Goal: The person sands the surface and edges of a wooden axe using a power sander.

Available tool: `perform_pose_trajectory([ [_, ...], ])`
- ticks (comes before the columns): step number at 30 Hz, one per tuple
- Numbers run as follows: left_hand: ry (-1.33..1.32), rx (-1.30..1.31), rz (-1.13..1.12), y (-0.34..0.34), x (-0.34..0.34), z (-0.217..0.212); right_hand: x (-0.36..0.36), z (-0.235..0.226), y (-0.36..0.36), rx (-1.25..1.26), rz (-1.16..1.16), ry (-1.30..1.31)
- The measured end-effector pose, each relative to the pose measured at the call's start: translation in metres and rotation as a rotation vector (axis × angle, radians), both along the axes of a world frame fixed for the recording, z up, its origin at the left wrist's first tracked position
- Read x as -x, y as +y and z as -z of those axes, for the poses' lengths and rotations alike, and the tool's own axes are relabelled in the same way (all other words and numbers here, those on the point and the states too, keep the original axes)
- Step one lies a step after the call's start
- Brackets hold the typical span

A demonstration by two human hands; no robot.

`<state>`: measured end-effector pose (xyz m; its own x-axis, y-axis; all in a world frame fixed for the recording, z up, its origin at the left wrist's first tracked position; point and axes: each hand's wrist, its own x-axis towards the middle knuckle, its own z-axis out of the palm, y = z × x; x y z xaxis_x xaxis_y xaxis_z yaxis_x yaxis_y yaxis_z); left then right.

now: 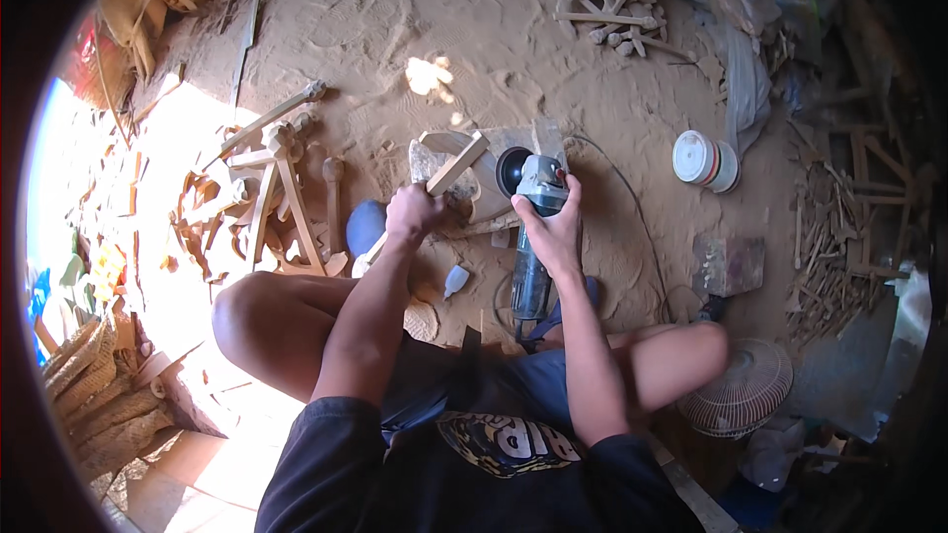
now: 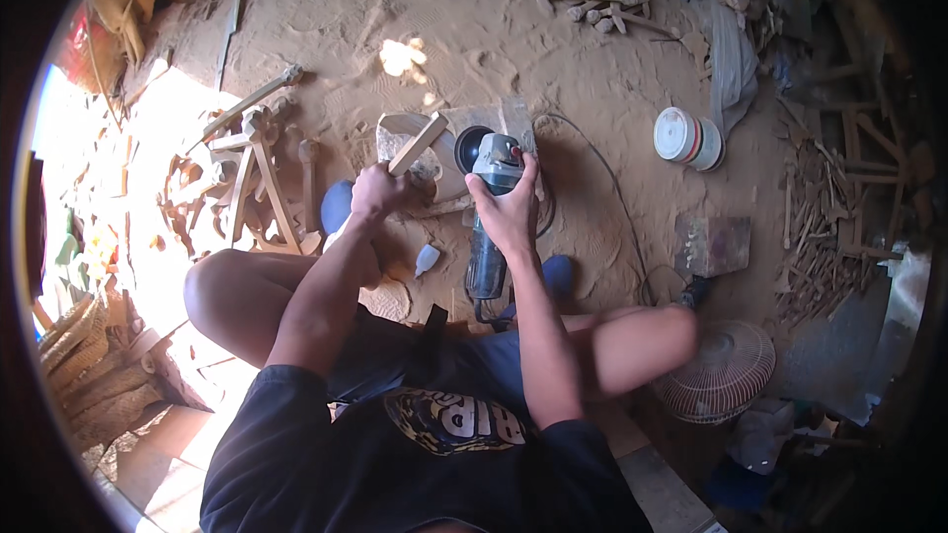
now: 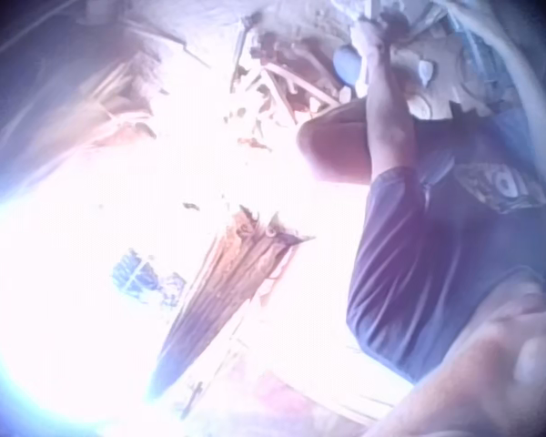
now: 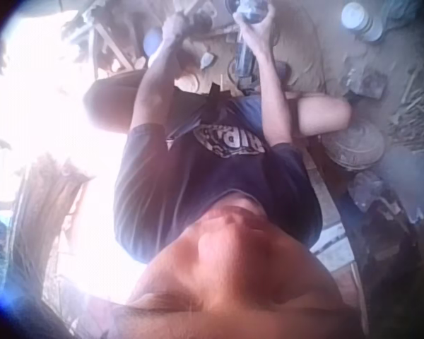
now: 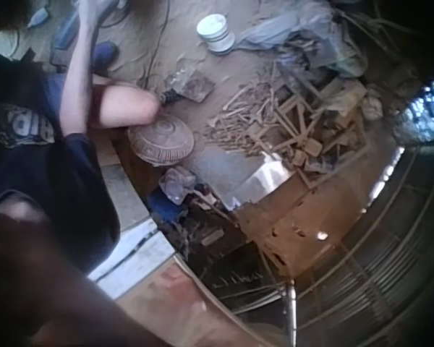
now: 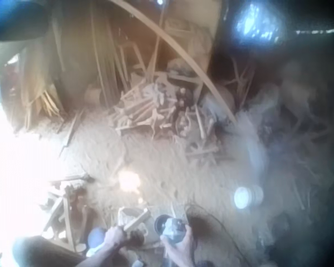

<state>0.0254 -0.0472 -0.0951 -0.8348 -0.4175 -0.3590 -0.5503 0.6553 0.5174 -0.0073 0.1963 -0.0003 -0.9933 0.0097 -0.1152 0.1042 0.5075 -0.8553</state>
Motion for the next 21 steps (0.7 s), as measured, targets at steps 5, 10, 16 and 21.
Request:
perform_pose_trajectory([
  [5,0.0,0.015,0.014,-0.003,-0.003,0.0,0.001,-0.028,-0.02,-0.022,-0.018,-0.072],
  [10,-0.017,0.009,0.011,-0.001,-0.002,-0.003,0.006,-0.024,-0.022,-0.034,-0.029,-0.055],
  [16,-0.024,0.024,0.013,0.0,-0.002,-0.005,0.006,-0.02,-0.022,-0.064,-0.051,-0.046],
  [21,-0.023,0.036,0.013,-0.001,-0.005,-0.004,0.003,-0.025,-0.023,-0.098,-0.086,-0.078],
])
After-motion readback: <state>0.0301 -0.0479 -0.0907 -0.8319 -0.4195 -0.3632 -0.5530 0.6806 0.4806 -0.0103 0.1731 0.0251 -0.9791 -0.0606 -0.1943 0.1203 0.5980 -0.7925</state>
